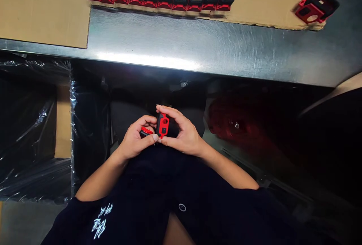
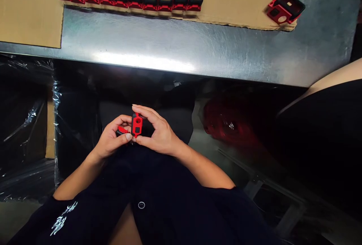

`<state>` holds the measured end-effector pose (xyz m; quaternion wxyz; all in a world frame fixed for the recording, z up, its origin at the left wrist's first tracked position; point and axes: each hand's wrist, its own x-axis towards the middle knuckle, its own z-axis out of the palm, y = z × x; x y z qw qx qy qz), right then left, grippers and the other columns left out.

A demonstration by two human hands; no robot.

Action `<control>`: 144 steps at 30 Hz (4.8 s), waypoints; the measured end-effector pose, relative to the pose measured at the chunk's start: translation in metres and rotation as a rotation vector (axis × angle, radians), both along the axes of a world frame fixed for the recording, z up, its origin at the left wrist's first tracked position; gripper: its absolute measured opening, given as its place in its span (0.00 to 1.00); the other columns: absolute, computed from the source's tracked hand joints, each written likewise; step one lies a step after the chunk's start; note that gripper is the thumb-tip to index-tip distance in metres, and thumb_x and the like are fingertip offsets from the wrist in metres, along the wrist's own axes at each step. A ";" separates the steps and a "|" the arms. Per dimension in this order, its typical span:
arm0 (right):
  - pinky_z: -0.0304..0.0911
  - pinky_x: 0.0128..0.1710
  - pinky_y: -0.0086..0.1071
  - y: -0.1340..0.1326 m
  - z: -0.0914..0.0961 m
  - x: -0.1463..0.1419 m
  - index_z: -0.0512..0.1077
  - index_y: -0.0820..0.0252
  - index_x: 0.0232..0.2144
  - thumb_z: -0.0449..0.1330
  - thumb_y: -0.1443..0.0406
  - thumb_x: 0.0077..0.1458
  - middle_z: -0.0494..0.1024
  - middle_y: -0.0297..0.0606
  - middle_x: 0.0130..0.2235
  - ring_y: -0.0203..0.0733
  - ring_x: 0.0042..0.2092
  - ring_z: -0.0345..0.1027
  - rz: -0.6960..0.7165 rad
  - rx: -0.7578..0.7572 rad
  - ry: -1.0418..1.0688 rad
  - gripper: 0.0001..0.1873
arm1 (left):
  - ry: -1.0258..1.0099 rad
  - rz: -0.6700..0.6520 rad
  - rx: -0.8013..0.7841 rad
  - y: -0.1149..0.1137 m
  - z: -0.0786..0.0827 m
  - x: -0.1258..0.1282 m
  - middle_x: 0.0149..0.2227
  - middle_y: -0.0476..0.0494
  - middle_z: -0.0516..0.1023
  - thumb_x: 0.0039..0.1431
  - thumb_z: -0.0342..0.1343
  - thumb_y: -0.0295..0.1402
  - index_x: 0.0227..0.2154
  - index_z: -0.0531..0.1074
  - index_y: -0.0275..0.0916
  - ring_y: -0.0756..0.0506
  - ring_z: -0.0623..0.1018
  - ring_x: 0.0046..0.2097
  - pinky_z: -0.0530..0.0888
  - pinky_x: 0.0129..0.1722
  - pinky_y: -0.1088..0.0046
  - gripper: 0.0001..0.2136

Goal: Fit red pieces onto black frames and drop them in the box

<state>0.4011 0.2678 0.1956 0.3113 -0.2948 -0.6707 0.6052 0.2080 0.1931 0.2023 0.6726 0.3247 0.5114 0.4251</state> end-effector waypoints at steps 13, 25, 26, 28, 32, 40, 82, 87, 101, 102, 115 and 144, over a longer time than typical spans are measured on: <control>0.67 0.64 0.50 -0.005 -0.008 -0.001 0.62 0.50 0.66 0.73 0.64 0.50 0.70 0.47 0.66 0.52 0.65 0.68 -0.014 0.080 -0.019 0.44 | 0.320 0.010 0.021 0.000 0.015 0.002 0.33 0.50 0.78 0.54 0.69 0.37 0.42 0.75 0.40 0.52 0.75 0.32 0.72 0.35 0.77 0.15; 0.69 0.62 0.50 -0.005 -0.003 -0.006 0.63 0.52 0.65 0.71 0.63 0.53 0.73 0.50 0.63 0.53 0.64 0.70 0.015 0.286 -0.052 0.40 | 0.273 0.168 -0.036 -0.002 0.017 0.004 0.28 0.45 0.78 0.66 0.51 0.54 0.37 0.77 0.37 0.48 0.76 0.26 0.73 0.27 0.73 0.23; 0.69 0.62 0.51 -0.005 -0.003 -0.006 0.63 0.52 0.65 0.71 0.64 0.53 0.73 0.50 0.63 0.53 0.64 0.70 0.013 0.278 -0.052 0.40 | 0.295 0.141 -0.006 -0.002 0.018 0.004 0.30 0.45 0.79 0.64 0.55 0.53 0.39 0.77 0.37 0.48 0.77 0.28 0.74 0.29 0.72 0.21; 0.69 0.62 0.51 -0.005 -0.003 -0.006 0.63 0.51 0.65 0.70 0.65 0.53 0.73 0.48 0.63 0.53 0.64 0.70 0.001 0.271 -0.059 0.39 | 0.395 0.086 0.049 -0.002 0.021 0.005 0.34 0.46 0.80 0.57 0.65 0.47 0.40 0.77 0.39 0.47 0.78 0.32 0.75 0.35 0.72 0.17; 0.70 0.61 0.51 -0.004 -0.002 -0.005 0.63 0.51 0.64 0.70 0.64 0.53 0.74 0.48 0.62 0.53 0.63 0.71 -0.024 0.307 -0.078 0.38 | 0.382 0.111 -0.012 0.001 0.019 0.007 0.32 0.45 0.81 0.59 0.64 0.44 0.37 0.78 0.38 0.48 0.78 0.29 0.75 0.33 0.73 0.14; 0.69 0.62 0.51 -0.005 -0.006 -0.007 0.63 0.50 0.65 0.71 0.65 0.52 0.74 0.47 0.63 0.53 0.63 0.70 -0.027 0.285 -0.054 0.40 | 0.122 0.135 -0.042 -0.005 0.012 0.004 0.37 0.42 0.82 0.61 0.60 0.50 0.48 0.78 0.36 0.46 0.79 0.30 0.77 0.31 0.71 0.22; 0.76 0.41 0.42 -0.001 0.005 -0.005 0.80 0.57 0.32 0.68 0.67 0.57 0.82 0.45 0.41 0.48 0.43 0.77 -0.101 0.593 -0.028 0.01 | 0.670 0.166 0.628 -0.007 -0.001 0.008 0.61 0.31 0.74 0.52 0.71 0.35 0.66 0.63 0.43 0.41 0.81 0.50 0.83 0.37 0.70 0.39; 0.76 0.48 0.45 0.006 0.012 0.005 0.78 0.57 0.38 0.65 0.70 0.53 0.83 0.45 0.44 0.50 0.49 0.78 -0.013 0.391 0.004 0.08 | 0.821 0.225 0.775 -0.005 -0.006 0.007 0.59 0.28 0.75 0.52 0.70 0.35 0.71 0.54 0.40 0.46 0.82 0.39 0.82 0.33 0.71 0.46; 0.74 0.31 0.29 -0.001 0.016 -0.004 0.79 0.58 0.39 0.70 0.64 0.53 0.83 0.37 0.34 0.37 0.31 0.78 -0.001 -0.362 0.055 0.10 | 0.997 0.015 1.215 0.007 -0.014 -0.013 0.52 0.29 0.82 0.55 0.72 0.36 0.74 0.37 0.40 0.45 0.84 0.39 0.82 0.36 0.69 0.55; 0.74 0.32 0.29 -0.001 0.014 -0.003 0.79 0.58 0.40 0.71 0.63 0.53 0.83 0.36 0.34 0.37 0.31 0.78 0.023 -0.504 0.100 0.11 | 0.954 0.010 1.213 0.008 -0.011 -0.013 0.52 0.28 0.82 0.54 0.72 0.38 0.74 0.38 0.39 0.44 0.85 0.40 0.82 0.36 0.69 0.56; 0.65 0.17 0.18 0.005 0.013 -0.015 0.74 0.62 0.37 0.75 0.56 0.49 0.79 0.30 0.25 0.28 0.19 0.70 0.085 -1.221 0.304 0.21 | 0.599 0.112 0.626 -0.004 -0.009 0.008 0.56 0.30 0.77 0.54 0.68 0.51 0.73 0.48 0.46 0.50 0.80 0.33 0.82 0.32 0.72 0.49; 0.56 0.23 0.26 0.006 0.037 -0.005 0.85 0.60 0.33 0.67 0.62 0.55 0.80 0.32 0.24 0.32 0.24 0.66 0.157 -0.528 -0.277 0.08 | 0.686 0.163 1.017 -0.017 -0.035 0.003 0.59 0.31 0.77 0.52 0.72 0.43 0.69 0.56 0.51 0.45 0.85 0.36 0.82 0.30 0.69 0.44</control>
